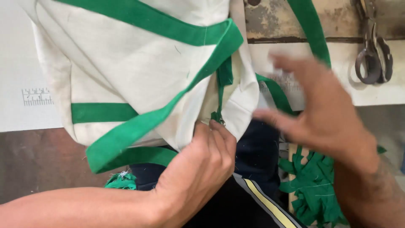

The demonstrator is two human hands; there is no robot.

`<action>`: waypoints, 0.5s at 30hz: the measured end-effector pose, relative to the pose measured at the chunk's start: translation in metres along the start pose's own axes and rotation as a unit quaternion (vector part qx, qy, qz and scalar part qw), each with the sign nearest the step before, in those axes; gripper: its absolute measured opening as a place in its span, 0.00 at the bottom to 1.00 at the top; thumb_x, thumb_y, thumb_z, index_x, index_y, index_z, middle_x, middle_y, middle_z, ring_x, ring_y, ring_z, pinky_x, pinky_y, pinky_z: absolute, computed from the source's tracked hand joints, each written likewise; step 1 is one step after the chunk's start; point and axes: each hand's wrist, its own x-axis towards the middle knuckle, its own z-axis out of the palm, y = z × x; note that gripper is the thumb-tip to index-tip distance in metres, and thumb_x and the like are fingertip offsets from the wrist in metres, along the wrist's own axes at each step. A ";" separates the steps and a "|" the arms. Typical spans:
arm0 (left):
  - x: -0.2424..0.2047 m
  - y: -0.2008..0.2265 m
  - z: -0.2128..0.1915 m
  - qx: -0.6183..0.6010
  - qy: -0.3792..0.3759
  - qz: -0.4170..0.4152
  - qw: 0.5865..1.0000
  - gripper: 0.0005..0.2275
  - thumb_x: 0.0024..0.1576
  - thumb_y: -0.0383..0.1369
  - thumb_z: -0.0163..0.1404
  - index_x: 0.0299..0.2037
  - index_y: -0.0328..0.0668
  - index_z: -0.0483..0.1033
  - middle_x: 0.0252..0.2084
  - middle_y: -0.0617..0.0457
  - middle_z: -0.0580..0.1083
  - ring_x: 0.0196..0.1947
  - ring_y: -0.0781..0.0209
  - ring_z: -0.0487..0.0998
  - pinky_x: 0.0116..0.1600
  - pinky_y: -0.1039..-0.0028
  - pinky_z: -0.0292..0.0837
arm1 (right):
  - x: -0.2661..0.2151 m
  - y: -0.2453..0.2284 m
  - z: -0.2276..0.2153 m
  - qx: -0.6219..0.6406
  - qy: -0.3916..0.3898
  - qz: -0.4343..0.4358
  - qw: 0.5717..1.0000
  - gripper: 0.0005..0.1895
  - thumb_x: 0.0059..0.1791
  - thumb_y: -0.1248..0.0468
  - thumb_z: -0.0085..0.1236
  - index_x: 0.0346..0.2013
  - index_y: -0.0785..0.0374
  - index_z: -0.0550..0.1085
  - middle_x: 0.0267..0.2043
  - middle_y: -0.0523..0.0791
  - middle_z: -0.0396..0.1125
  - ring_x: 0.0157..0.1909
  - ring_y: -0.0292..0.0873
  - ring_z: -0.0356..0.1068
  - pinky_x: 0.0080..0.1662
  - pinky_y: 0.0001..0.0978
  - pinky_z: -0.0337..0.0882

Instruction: Attaching green handles and hemming the top edge of a white canvas bag using an industrial sewing machine, followed by trimming excess threads with scissors.

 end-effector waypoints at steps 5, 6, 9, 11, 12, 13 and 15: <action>0.005 -0.015 -0.009 -0.031 -0.053 0.003 0.998 0.07 0.59 0.25 0.45 0.38 0.46 0.78 0.27 0.57 0.74 0.24 0.62 0.70 0.37 0.65 0.60 | -0.038 0.131 -0.024 0.423 -0.056 0.153 0.891 0.21 0.69 0.60 0.38 0.76 0.63 0.64 0.46 0.30 0.59 0.36 0.16 0.61 0.32 0.01 0.67; 0.005 -0.012 -0.014 -0.032 -0.054 0.008 0.998 0.07 0.59 0.25 0.45 0.38 0.46 0.78 0.27 0.57 0.74 0.24 0.62 0.70 0.37 0.65 0.60 | -0.045 0.106 -0.027 0.425 -0.054 0.158 0.890 0.21 0.69 0.60 0.38 0.76 0.63 0.64 0.46 0.30 0.59 0.36 0.16 0.61 0.32 0.01 0.67; 0.012 -0.017 -0.018 0.002 -0.084 -0.003 0.996 0.11 0.59 0.27 0.44 0.45 0.39 0.80 0.27 0.57 0.75 0.25 0.61 0.72 0.40 0.61 0.65 | -0.037 0.032 -0.029 -0.232 0.126 0.072 0.962 0.18 0.86 0.67 0.53 0.79 0.86 0.69 0.66 0.70 0.67 0.57 0.68 0.68 0.53 0.56 0.67; 0.011 -0.019 -0.018 0.012 -0.054 -0.009 0.998 0.10 0.61 0.29 0.44 0.43 0.37 0.79 0.25 0.58 0.73 0.22 0.65 0.68 0.36 0.66 0.59 | -0.030 -0.030 -0.019 -0.050 0.066 0.094 0.992 0.12 0.64 0.66 0.71 0.55 0.73 0.79 0.43 0.55 0.79 0.39 0.53 0.81 0.39 0.44 0.80; 0.011 -0.017 -0.020 0.010 -0.056 -0.005 0.998 0.10 0.61 0.29 0.44 0.43 0.37 0.79 0.25 0.58 0.73 0.22 0.65 0.68 0.36 0.66 0.59 | -0.015 -0.040 -0.006 -0.048 0.064 0.097 0.992 0.12 0.64 0.66 0.71 0.55 0.73 0.79 0.43 0.55 0.79 0.39 0.53 0.81 0.39 0.44 0.80; 0.012 -0.018 -0.020 0.021 -0.023 -0.019 0.999 0.10 0.60 0.28 0.43 0.44 0.36 0.79 0.25 0.57 0.72 0.23 0.63 0.69 0.41 0.65 0.62 | 0.002 -0.049 0.008 -0.005 -0.033 0.233 0.972 0.26 0.56 0.45 0.60 0.52 0.66 0.78 0.39 0.49 0.78 0.37 0.49 0.80 0.39 0.42 0.80; 0.006 -0.028 -0.022 0.037 0.012 -0.033 0.999 0.11 0.60 0.27 0.42 0.45 0.36 0.78 0.26 0.56 0.72 0.24 0.62 0.69 0.47 0.64 0.65 | 0.016 -0.052 0.030 0.041 -0.128 0.359 0.923 0.41 0.47 0.24 0.48 0.48 0.59 0.77 0.35 0.44 0.77 0.35 0.45 0.79 0.40 0.39 0.80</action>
